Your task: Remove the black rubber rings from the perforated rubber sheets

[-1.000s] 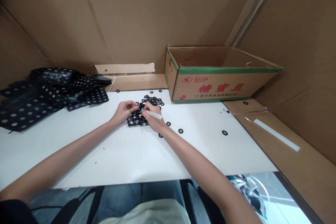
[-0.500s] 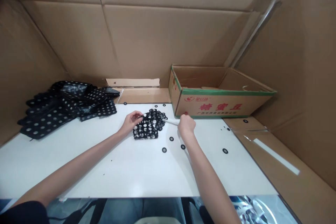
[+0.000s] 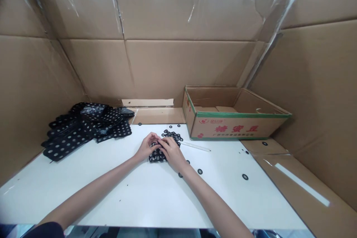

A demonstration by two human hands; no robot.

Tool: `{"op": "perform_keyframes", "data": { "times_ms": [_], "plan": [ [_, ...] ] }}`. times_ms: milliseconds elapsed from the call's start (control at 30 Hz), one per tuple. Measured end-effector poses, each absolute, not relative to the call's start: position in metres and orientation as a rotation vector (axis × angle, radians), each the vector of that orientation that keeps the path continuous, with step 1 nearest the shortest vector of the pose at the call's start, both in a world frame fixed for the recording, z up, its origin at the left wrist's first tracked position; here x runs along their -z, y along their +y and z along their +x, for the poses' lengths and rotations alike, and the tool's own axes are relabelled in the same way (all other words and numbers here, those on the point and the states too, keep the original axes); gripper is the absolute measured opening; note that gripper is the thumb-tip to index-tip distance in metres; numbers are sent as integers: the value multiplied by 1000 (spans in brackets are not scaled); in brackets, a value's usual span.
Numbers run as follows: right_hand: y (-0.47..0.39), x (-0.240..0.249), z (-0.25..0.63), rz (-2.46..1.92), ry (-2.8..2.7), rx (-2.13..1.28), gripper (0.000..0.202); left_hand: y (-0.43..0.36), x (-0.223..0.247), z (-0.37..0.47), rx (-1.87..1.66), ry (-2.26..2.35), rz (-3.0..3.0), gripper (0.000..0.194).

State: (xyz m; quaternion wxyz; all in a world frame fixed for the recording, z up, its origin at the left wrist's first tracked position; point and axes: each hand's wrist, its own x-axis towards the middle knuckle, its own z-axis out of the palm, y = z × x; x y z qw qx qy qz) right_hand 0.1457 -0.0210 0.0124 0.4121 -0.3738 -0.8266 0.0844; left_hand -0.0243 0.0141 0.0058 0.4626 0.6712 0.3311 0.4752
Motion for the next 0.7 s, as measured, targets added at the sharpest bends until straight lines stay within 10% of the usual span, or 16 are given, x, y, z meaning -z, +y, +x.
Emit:
{"op": "perform_keyframes", "data": {
  "times_ms": [700],
  "plan": [
    [-24,-7,136,-1025,-1601,-618,24,6,-7,-19,-1072,1003,1788,16]
  ]
}}
